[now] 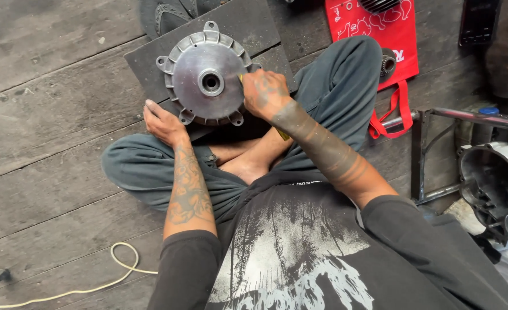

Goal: Cleaning a motorcycle engine component using a small brush while sitting on the floor.

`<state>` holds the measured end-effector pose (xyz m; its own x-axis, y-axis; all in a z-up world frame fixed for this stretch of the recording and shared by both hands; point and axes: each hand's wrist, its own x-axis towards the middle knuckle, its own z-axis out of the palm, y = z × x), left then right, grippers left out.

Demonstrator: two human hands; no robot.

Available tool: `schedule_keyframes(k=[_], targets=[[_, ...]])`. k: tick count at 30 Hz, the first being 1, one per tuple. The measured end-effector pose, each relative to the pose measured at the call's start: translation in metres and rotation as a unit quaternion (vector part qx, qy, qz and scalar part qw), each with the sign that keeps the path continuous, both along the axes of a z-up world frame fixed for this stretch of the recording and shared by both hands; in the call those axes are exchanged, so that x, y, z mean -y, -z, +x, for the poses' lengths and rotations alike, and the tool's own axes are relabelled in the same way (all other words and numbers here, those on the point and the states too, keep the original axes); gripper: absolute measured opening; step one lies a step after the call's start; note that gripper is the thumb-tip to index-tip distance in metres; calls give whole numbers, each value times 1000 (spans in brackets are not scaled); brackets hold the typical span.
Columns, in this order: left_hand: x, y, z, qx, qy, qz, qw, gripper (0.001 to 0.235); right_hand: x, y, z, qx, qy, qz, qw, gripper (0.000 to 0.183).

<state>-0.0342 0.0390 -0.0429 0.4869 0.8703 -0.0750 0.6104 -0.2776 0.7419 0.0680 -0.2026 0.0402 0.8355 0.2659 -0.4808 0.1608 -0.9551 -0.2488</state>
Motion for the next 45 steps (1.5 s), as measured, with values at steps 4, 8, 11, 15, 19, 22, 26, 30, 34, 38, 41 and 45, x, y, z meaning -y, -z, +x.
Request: schedule_keyframes(k=[4,8,11,15,19,22,26,30,34,38,41,45], targets=[[-1,9,0,-8,-6,-13,1000,50,-14,-66,26,26,67,87,994,17],[-2,9,0,0,-7,-18,1000,49,9,-22,26,45,47,71,995,26],[-1,12,-2,-9,-3,-16,1000,48,7,-39,20,-10,-26,53,998,21],[-1,13,0,-6,-6,-12,1000,48,-12,-42,15,25,14,48,998,20],[1,9,1,-8,-6,-15,1000,48,-3,-50,14,-111,-4,20,994,21],[2,5,2,-13,-7,-12,1000,49,-14,-53,8,-50,15,21,998,19],[3,2,4,-11,-9,-10,1000,47,-13,-49,22,-12,61,45,997,21],[1,0,3,-14,-6,-10,1000,47,-8,-43,15,-74,16,18,997,21],[0,2,4,-17,-3,-10,1000,45,-21,-55,22,1,67,37,997,24],[-1,-5,1,-10,-8,-5,1000,47,-4,-56,11,-87,-4,43,995,26],[2,-11,5,-19,12,5,1000,45,-11,-53,13,-69,-12,17,997,30],[5,-11,6,-12,-4,-1,1000,43,-10,-63,16,-41,15,46,998,28]])
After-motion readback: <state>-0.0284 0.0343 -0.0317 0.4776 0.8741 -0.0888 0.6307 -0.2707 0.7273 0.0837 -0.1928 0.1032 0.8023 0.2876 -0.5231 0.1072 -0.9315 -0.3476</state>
